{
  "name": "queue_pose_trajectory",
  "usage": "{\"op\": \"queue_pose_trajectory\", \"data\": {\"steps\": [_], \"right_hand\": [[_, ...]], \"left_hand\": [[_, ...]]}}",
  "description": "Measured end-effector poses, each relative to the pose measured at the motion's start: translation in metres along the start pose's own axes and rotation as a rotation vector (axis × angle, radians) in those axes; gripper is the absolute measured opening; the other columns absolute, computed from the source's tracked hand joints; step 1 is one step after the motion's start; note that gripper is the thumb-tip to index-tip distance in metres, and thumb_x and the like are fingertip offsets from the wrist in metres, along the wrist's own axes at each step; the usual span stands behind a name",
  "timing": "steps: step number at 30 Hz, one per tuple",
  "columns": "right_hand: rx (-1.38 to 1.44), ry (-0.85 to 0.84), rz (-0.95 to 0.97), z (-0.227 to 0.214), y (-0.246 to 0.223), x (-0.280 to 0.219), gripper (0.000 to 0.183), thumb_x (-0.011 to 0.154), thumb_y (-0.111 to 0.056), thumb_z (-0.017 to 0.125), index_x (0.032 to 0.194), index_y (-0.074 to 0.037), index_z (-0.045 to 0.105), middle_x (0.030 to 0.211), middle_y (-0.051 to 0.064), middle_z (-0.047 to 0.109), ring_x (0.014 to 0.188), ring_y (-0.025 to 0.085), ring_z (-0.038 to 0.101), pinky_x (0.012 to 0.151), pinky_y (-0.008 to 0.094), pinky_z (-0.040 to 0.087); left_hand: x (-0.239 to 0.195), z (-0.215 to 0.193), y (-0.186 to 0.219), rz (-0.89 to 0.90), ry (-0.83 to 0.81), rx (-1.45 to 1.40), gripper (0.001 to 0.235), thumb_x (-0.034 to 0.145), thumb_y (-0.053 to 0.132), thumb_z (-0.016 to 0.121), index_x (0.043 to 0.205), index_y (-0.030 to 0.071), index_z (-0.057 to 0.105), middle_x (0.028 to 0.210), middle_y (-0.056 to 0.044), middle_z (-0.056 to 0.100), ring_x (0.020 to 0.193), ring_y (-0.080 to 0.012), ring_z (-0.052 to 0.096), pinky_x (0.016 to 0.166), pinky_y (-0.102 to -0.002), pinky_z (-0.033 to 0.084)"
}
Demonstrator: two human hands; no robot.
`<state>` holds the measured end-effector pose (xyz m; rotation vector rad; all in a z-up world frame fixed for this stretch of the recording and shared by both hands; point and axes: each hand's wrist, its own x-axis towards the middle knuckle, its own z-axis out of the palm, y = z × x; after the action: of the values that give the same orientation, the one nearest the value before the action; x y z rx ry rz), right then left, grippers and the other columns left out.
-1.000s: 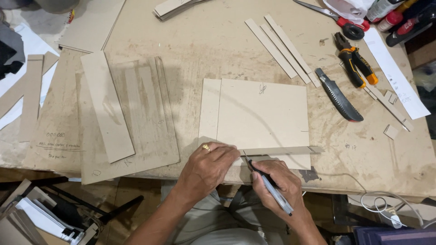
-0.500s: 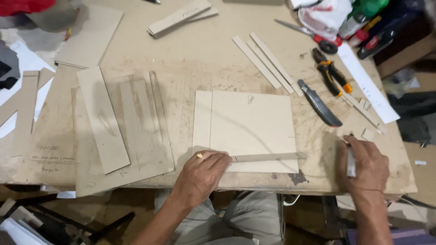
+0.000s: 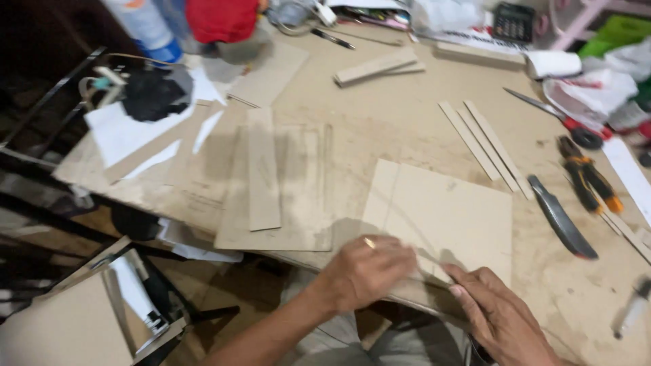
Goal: Measuring, marking with a pen, and cutting thin strips of material using a utility knife on a workbench.
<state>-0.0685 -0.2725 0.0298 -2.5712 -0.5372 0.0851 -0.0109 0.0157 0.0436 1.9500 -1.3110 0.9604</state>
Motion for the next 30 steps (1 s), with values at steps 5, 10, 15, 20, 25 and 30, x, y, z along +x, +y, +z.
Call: {"op": "queue_pose_trajectory", "data": {"steps": [5, 10, 15, 20, 25, 30], "right_hand": [[-0.043, 0.046, 0.836, -0.020, -0.018, 0.013, 0.058, 0.097, -0.054, 0.046, 0.152, -0.040, 0.055, 0.109, 0.006, 0.070, 0.109, 0.025, 0.066, 0.097, 0.043, 0.051], [-0.100, 0.155, 0.901, -0.001, 0.006, 0.009, 0.055, 0.098, -0.058, 0.042, 0.149, -0.045, 0.056, 0.126, 0.011, 0.066, 0.121, 0.034, 0.064, 0.102, 0.049, 0.048], [-0.141, 0.249, 0.833, 0.017, 0.024, 0.000, 0.054, 0.097, -0.056, 0.046, 0.148, -0.043, 0.057, 0.129, 0.012, 0.065, 0.126, 0.030, 0.061, 0.107, 0.047, 0.045], [-0.232, 0.378, 0.679, 0.031, 0.031, -0.007, 0.047, 0.097, -0.049, 0.055, 0.142, -0.038, 0.063, 0.112, 0.007, 0.067, 0.105, 0.031, 0.069, 0.087, 0.049, 0.054], [-0.201, 0.397, 0.691, 0.022, 0.012, -0.004, 0.046, 0.097, -0.048, 0.054, 0.140, -0.037, 0.063, 0.107, 0.006, 0.065, 0.097, 0.033, 0.068, 0.080, 0.051, 0.055], [-0.154, 0.369, 0.734, 0.023, 0.014, -0.008, 0.048, 0.097, -0.050, 0.052, 0.143, -0.039, 0.061, 0.106, 0.003, 0.064, 0.093, 0.029, 0.068, 0.077, 0.048, 0.054]], "left_hand": [[-0.048, -0.051, -0.071, -1.007, -0.117, 0.173, 0.033, 0.086, 0.019, 0.062, 0.114, 0.003, 0.055, 0.099, -0.018, 0.063, 0.089, -0.0370, 0.060, 0.082, -0.050, 0.050], [-0.024, -0.131, -0.087, -1.701, -0.350, 0.286, 0.113, 0.078, 0.070, 0.069, 0.162, 0.014, 0.017, 0.162, -0.021, 0.022, 0.145, -0.0445, 0.030, 0.116, -0.061, 0.034], [-0.030, -0.139, -0.096, -1.868, -0.413, 0.232, 0.118, 0.077, 0.056, 0.080, 0.163, 0.016, 0.011, 0.163, -0.020, 0.019, 0.147, -0.0448, 0.031, 0.118, -0.060, 0.034], [-0.041, -0.139, -0.110, -1.879, -0.385, 0.242, 0.125, 0.057, 0.054, 0.094, 0.152, 0.008, 0.028, 0.155, -0.023, 0.031, 0.138, -0.0457, 0.044, 0.115, -0.051, 0.039], [-0.026, -0.145, -0.090, -1.818, 0.000, -0.120, 0.079, 0.061, 0.027, 0.089, 0.133, 0.005, 0.062, 0.124, -0.012, 0.072, 0.111, -0.0249, 0.067, 0.094, -0.037, 0.053], [-0.005, -0.155, -0.075, -1.914, 0.166, -0.321, 0.061, 0.076, 0.014, 0.079, 0.134, 0.008, 0.060, 0.127, -0.015, 0.069, 0.114, -0.0300, 0.067, 0.098, -0.043, 0.057]]}}
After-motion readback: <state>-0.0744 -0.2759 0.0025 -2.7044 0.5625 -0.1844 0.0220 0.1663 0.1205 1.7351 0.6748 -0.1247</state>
